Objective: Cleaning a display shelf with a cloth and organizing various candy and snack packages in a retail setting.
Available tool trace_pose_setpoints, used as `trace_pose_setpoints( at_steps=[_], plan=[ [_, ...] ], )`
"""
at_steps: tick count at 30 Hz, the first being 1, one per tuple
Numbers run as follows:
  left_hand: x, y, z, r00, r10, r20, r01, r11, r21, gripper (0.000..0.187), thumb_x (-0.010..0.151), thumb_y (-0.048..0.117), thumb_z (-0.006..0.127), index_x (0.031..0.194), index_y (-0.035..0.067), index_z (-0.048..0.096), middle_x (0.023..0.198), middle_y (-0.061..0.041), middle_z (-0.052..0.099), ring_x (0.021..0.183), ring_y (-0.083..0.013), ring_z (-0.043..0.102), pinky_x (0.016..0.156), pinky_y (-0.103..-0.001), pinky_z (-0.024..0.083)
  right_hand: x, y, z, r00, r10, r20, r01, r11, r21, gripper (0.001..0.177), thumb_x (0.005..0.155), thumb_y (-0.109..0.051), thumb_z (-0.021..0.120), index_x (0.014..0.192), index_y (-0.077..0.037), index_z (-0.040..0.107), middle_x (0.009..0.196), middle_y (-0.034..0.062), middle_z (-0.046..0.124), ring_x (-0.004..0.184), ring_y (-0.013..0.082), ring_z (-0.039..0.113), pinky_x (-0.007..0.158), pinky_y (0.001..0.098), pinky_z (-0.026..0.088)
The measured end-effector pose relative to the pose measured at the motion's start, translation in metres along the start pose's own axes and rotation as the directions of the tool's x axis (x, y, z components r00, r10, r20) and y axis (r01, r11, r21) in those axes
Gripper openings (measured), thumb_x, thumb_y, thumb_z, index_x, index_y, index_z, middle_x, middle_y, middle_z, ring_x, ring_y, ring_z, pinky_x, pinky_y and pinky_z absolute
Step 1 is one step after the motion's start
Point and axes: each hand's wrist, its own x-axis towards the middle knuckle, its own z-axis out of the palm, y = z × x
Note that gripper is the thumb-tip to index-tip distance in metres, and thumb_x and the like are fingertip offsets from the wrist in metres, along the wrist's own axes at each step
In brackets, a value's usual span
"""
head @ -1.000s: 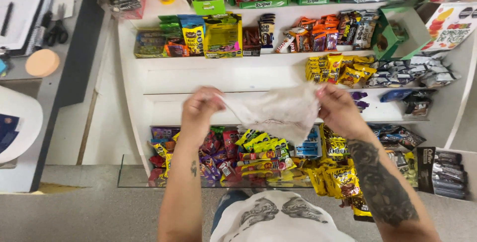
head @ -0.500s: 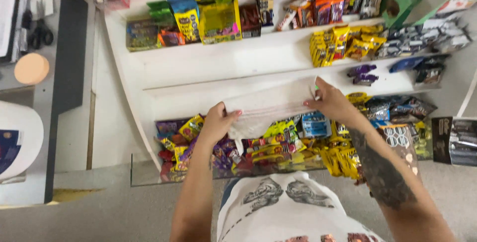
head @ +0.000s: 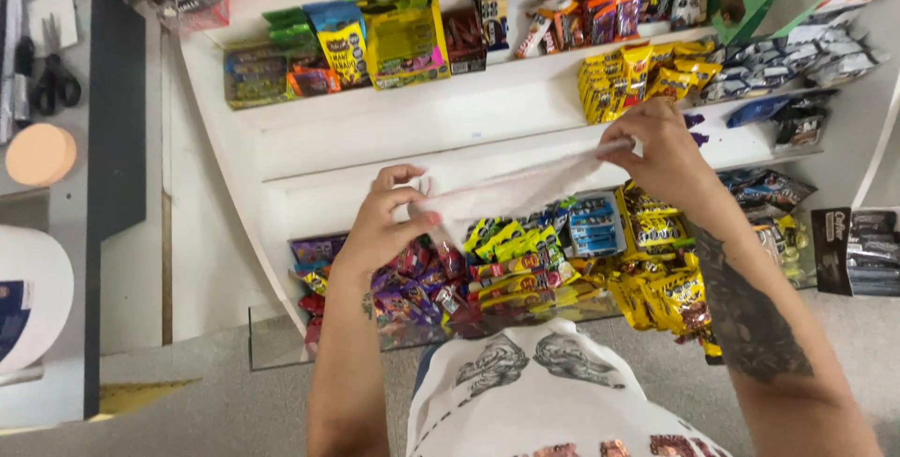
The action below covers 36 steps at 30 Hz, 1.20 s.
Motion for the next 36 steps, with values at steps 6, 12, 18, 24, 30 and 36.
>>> trace_pose_setpoints(
  at_steps=[6, 12, 18, 24, 30, 36],
  plan=[
    [0.022, -0.001, 0.057, 0.953, -0.231, -0.198, -0.119, 0.316, -0.941, 0.087, 0.096, 0.076, 0.026, 0.123, 0.005, 0.069, 0.148, -0.021, 0.055, 0.135, -0.0411, 0.055, 0.118, -0.055, 0.041, 0.033, -0.019, 0.092, 0.879, -0.117, -0.462, 0.202, 0.970, 0.138, 0.037, 0.089, -0.003, 0.079, 0.123, -0.006, 0.064, 0.110, 0.0146, 0.062, 0.108, 0.0395, 0.059, 0.100, 0.0471, 0.044],
    [0.030, 0.015, 0.161, 0.963, -0.264, -0.060, 0.014, 0.269, -0.963, 0.083, 0.096, 0.073, 0.028, 0.124, 0.005, 0.069, 0.147, -0.020, 0.056, 0.134, -0.0403, 0.055, 0.118, -0.054, 0.041, -0.015, -0.050, 0.254, 0.987, 0.138, 0.085, -0.011, 0.581, -0.814, 0.098, 0.083, 0.002, 0.073, 0.162, -0.029, 0.026, 0.164, 0.0021, 0.031, 0.158, 0.0295, 0.015, 0.128, 0.0467, 0.020],
    [0.023, -0.002, 0.161, 0.948, -0.309, 0.081, 0.156, 0.226, -0.962, 0.079, 0.096, 0.070, 0.031, 0.126, 0.006, 0.068, 0.146, -0.020, 0.057, 0.133, -0.0395, 0.056, 0.117, -0.054, 0.041, -0.045, -0.070, 0.263, 0.983, 0.161, 0.093, -0.083, 0.827, -0.556, 0.051, 0.090, -0.008, 0.070, 0.134, -0.025, 0.050, 0.153, 0.0042, 0.044, 0.155, 0.0340, 0.024, 0.124, 0.0517, 0.023],
    [0.023, -0.014, 0.157, 0.928, -0.335, 0.165, 0.235, 0.180, -0.955, 0.076, 0.097, 0.067, 0.033, 0.128, 0.007, 0.067, 0.145, -0.019, 0.058, 0.132, -0.0387, 0.057, 0.117, -0.053, 0.041, -0.055, -0.112, 0.188, 0.976, 0.163, 0.144, -0.128, 0.966, -0.226, 0.057, 0.101, -0.013, 0.051, 0.157, -0.013, 0.035, 0.169, 0.0122, 0.020, 0.159, 0.0386, 0.004, 0.125, 0.0565, 0.003],
    [0.031, -0.020, 0.162, 0.902, -0.359, 0.239, 0.302, 0.129, -0.945, 0.072, 0.097, 0.064, 0.035, 0.129, 0.008, 0.066, 0.144, -0.018, 0.059, 0.131, -0.0379, 0.057, 0.117, -0.052, 0.042, -0.052, -0.138, 0.155, 0.722, 0.453, 0.522, -0.691, 0.451, 0.565, 0.076, 0.099, -0.074, 0.025, 0.163, -0.034, 0.027, 0.168, 0.0094, 0.028, 0.156, 0.0278, 0.015, 0.127, 0.0453, 0.008],
    [0.027, -0.022, 0.173, 0.866, -0.364, 0.343, 0.398, 0.088, -0.913, 0.069, 0.097, 0.061, 0.037, 0.131, 0.009, 0.065, 0.142, -0.018, 0.060, 0.130, -0.0371, 0.058, 0.117, -0.052, 0.042, -0.055, -0.161, 0.166, 0.788, 0.537, 0.300, -0.456, 0.182, 0.872, 0.052, 0.106, -0.044, 0.054, 0.146, -0.011, 0.059, 0.130, 0.0160, 0.068, 0.129, 0.0217, 0.056, 0.114, 0.0460, 0.042]
  ],
)
